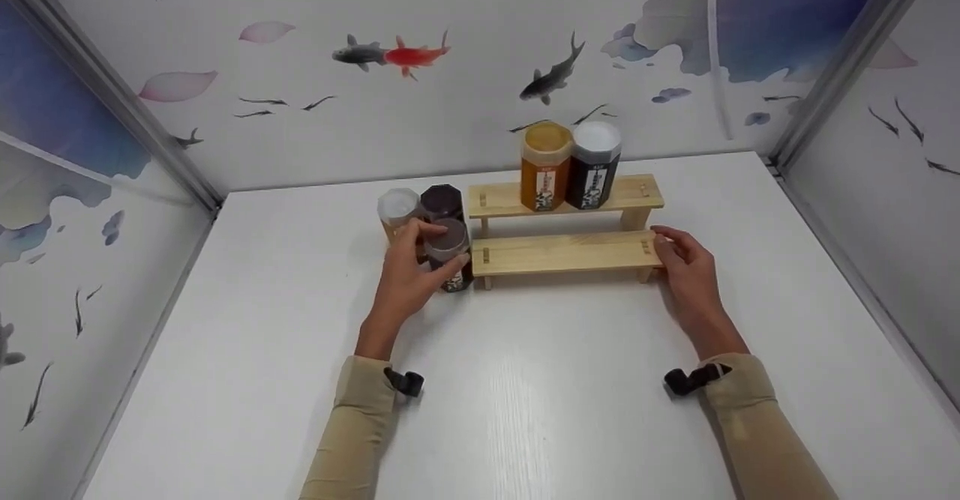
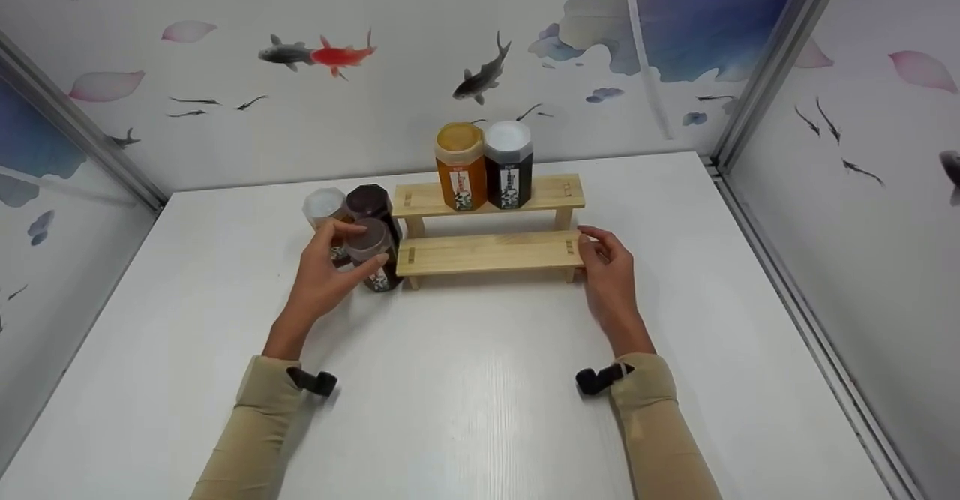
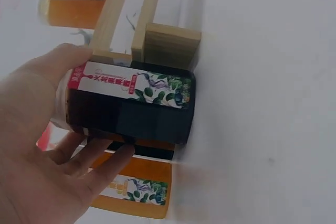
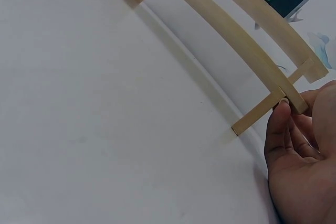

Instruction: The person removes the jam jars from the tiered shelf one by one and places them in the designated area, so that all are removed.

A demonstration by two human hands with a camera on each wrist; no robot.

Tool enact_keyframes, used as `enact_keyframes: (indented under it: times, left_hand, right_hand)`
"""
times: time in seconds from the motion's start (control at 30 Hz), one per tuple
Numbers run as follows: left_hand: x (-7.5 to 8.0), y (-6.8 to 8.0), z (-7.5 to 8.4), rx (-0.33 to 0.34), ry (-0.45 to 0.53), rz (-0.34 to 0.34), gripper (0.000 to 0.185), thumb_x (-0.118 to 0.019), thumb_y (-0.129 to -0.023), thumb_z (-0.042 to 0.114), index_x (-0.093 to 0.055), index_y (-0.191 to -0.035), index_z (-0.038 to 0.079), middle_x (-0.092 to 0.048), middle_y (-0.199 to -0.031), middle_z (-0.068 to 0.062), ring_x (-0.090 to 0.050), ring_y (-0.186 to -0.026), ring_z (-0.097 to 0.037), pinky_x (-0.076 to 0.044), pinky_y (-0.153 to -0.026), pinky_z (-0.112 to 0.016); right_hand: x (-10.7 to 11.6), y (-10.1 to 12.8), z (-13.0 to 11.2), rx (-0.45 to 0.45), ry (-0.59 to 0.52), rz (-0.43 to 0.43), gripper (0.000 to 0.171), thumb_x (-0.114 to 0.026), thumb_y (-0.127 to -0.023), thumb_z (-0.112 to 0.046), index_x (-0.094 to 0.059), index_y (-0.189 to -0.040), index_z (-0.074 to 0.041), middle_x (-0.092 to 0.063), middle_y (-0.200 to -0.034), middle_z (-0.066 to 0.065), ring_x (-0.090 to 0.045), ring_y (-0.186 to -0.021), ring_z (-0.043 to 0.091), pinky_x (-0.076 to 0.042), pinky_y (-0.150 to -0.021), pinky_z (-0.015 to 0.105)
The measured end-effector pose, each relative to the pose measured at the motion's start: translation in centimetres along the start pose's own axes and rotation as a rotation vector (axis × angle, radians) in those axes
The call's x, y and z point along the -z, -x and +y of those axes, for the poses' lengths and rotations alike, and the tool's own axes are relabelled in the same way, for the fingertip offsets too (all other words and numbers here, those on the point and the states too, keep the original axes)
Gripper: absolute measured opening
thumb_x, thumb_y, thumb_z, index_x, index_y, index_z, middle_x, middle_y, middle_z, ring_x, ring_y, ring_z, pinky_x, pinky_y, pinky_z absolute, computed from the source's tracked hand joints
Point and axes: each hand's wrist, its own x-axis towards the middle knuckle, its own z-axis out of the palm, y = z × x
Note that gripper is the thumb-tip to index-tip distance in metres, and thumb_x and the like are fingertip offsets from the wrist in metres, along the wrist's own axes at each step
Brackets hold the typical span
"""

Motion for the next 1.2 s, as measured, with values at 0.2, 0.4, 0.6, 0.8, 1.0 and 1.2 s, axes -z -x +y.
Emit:
enact_keyframes:
  times: [0.2,0.4,0.6,0.8,1.0,1.2]
  left_hand:
    - [0.4,-0.2,0.7,-0.016,-0.044,-0.011,0.050,-0.089,-0.091,0.036,-0.064,-0.131,0.020,-0.063,-0.129,-0.002,-0.065,-0.119,-0.017,-0.062,-0.097,-0.040]
    - [0.3,-0.2,0.9,-0.010,-0.073,-0.028,0.045,-0.088,-0.092,0.024,-0.064,-0.129,0.020,-0.064,-0.130,-0.003,-0.063,-0.122,-0.018,-0.062,-0.100,-0.041]
    - [0.2,-0.2,1.7,-0.028,-0.125,0.008,0.044,-0.088,-0.093,0.036,-0.066,-0.128,0.020,-0.064,-0.132,-0.002,-0.063,-0.122,-0.016,-0.060,-0.101,-0.039]
    - [-1.1,-0.8,4.3,-0.163,-0.140,0.195,0.032,-0.082,-0.098,0.035,-0.072,-0.120,0.015,-0.068,-0.136,-0.006,-0.066,-0.123,-0.018,-0.059,-0.104,-0.040]
    - [-4.3,-2.7,7.3,-0.275,-0.049,0.172,0.043,-0.079,-0.101,0.028,-0.064,-0.137,0.009,-0.065,-0.136,-0.005,-0.064,-0.128,-0.025,-0.058,-0.109,-0.042]
    - [-7.5,-5.0,9.0,-0.272,-0.003,0.088,0.075,-0.080,-0.099,0.025,-0.040,-0.162,0.014,-0.052,-0.154,-0.010,-0.060,-0.135,-0.029,-0.060,-0.106,-0.042]
  right_hand:
    - [-0.1,-0.1,0.0,0.010,-0.006,0.000,0.055,-0.064,-0.109,-0.040,-0.054,-0.155,-0.012,-0.056,-0.142,0.005,-0.058,-0.134,0.017,-0.056,-0.101,0.015]
    - [-0.1,-0.2,0.1,0.014,-0.031,0.003,0.054,-0.065,-0.109,-0.039,-0.055,-0.154,-0.010,-0.057,-0.137,0.004,-0.060,-0.130,0.014,-0.057,-0.100,0.016]
    - [-0.1,-0.1,0.2,0.021,-0.036,0.001,0.054,-0.065,-0.109,-0.038,-0.054,-0.155,-0.009,-0.057,-0.137,0.004,-0.060,-0.130,0.015,-0.058,-0.099,0.017]
    - [-0.1,-0.2,0.1,0.020,0.006,0.007,0.053,-0.064,-0.110,-0.041,-0.055,-0.154,-0.013,-0.057,-0.139,0.003,-0.058,-0.132,0.016,-0.058,-0.099,0.016]
    - [0.0,-0.2,0.1,0.011,0.068,0.024,0.055,-0.064,-0.109,-0.045,-0.056,-0.154,-0.016,-0.057,-0.138,0.002,-0.059,-0.128,0.015,-0.057,-0.095,0.013]
    - [-0.1,-0.3,0.2,0.024,0.020,0.017,0.056,-0.064,-0.109,-0.040,-0.054,-0.155,-0.009,-0.060,-0.134,0.003,-0.062,-0.126,0.012,-0.058,-0.097,0.015]
